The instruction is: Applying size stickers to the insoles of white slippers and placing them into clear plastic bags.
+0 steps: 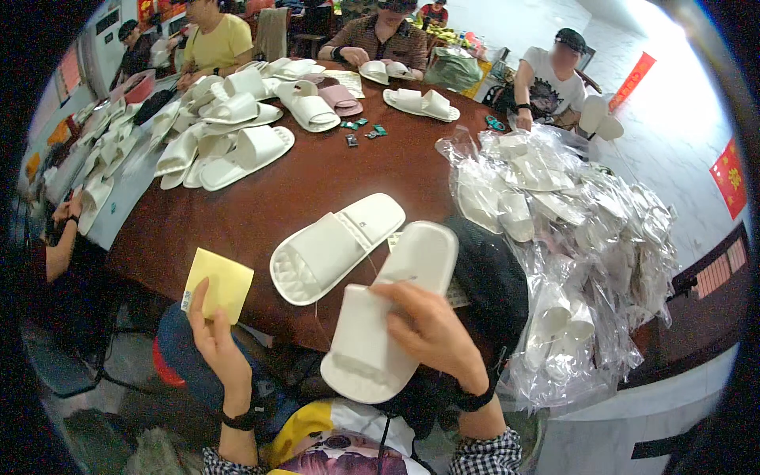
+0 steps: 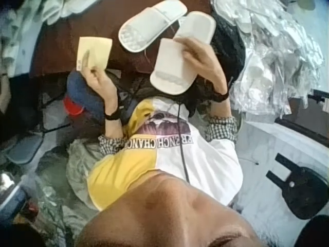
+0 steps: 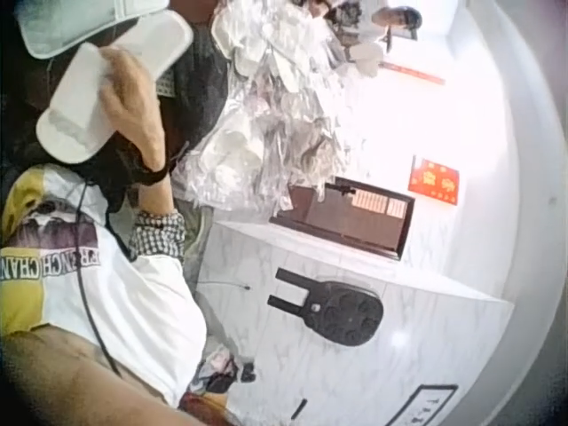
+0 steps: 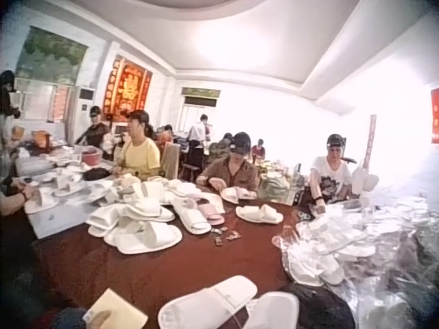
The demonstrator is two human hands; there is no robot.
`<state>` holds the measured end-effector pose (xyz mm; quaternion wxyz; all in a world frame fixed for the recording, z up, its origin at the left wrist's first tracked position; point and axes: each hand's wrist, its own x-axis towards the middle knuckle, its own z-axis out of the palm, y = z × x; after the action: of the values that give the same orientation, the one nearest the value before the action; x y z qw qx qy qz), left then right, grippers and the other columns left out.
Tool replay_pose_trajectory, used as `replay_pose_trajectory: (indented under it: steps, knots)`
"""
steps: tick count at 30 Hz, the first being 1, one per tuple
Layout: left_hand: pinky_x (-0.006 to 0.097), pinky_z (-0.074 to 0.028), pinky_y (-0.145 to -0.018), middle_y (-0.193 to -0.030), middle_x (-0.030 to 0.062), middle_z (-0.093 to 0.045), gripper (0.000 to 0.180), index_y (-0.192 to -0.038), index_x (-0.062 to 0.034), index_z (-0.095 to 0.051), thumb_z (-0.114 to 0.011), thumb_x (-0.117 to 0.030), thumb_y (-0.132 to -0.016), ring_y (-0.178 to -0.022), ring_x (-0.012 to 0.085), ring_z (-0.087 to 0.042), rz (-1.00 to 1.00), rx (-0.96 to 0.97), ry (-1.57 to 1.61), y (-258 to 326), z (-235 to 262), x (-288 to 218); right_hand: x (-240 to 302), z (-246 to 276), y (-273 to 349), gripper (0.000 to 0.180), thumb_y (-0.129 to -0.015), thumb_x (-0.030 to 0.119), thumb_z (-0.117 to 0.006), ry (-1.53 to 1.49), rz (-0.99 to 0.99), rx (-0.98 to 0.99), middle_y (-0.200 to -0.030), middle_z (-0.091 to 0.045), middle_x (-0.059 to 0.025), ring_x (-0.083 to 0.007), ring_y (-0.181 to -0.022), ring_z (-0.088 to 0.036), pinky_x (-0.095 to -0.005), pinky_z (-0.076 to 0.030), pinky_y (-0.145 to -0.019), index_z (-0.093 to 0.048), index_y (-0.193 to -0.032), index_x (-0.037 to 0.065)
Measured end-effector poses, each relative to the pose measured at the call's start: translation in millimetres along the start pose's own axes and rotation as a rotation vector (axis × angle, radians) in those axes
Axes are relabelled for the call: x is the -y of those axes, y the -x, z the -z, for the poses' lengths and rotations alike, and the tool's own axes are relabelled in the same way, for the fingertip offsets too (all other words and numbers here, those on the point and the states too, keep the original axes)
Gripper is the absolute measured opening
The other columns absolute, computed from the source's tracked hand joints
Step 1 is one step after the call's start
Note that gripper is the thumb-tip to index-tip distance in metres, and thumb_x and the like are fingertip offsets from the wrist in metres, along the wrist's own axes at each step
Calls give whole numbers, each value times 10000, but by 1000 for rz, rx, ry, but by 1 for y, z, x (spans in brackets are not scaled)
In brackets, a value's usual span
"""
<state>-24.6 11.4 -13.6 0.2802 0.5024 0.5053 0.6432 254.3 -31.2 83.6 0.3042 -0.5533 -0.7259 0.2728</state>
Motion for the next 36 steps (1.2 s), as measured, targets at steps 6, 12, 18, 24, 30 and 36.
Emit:
replay_pose_trajectory:
  steps: [6, 12, 18, 24, 30, 36]
  knots:
    - [396, -310, -1168, -1526, 127, -385, 525, -1487, 6, -382, -445, 28, -966, -1395, 258, -398, 20, 58, 92, 7, -8, 5, -34, 0, -20, 418, -836, 19, -537, 34, -3, -26, -1096, -664, -209, -331, -980, -669, -388, -515, -879, -586, -1251, 3]
    - [402, -307, -1171, -1531, 128, -388, 518, -1480, 12, -393, -451, 20, -966, -1404, 254, -390, 10, 106, 72, 7, -5, 6, -53, -9, -57, 644, -964, 250, -673, -275, -274, 201, -1051, -710, -201, -215, -969, -672, -341, -518, -851, -344, -1441, -30]
    - [426, -362, -1143, -1485, 158, -362, 527, -1477, 18, -390, -429, 36, -953, -1375, 272, -411, -4, 99, 82, 6, -6, -1, -44, -12, -96, 705, -911, 317, -720, -99, -364, 200, -942, -710, -201, -206, -803, -681, -337, -539, -680, -366, -1414, -27]
    - [386, -344, -1138, -1500, 137, -427, 504, -1476, 11, -405, -452, -2, -974, -1356, 247, -440, -17, 73, 56, 6, -5, 3, -79, -26, -98, 454, -932, 323, -658, -406, -357, 393, -812, -629, -66, -142, -751, -604, -293, -500, -684, -590, -1191, -44]
    - [388, -322, -1148, -1539, 146, -404, 543, -1518, 13, -338, -460, -3, -989, -1372, 258, -432, -159, -159, 141, 4, -1, 2, -8, -37, -61, 387, -964, 230, -620, -648, -404, 141, -1066, -649, -84, -146, -951, -618, -306, -519, -833, -574, -1256, -20]
    - [418, -242, -1192, -1602, 172, -279, 635, -1573, 5, -210, -451, 9, -986, -1429, 287, -348, -239, -223, 138, 2, 0, -7, 52, -49, -34, 527, -1022, 56, -471, -1364, -148, -198, -1490, -426, -207, -274, -1385, -445, -397, -362, -1170, -271, -1506, -2]
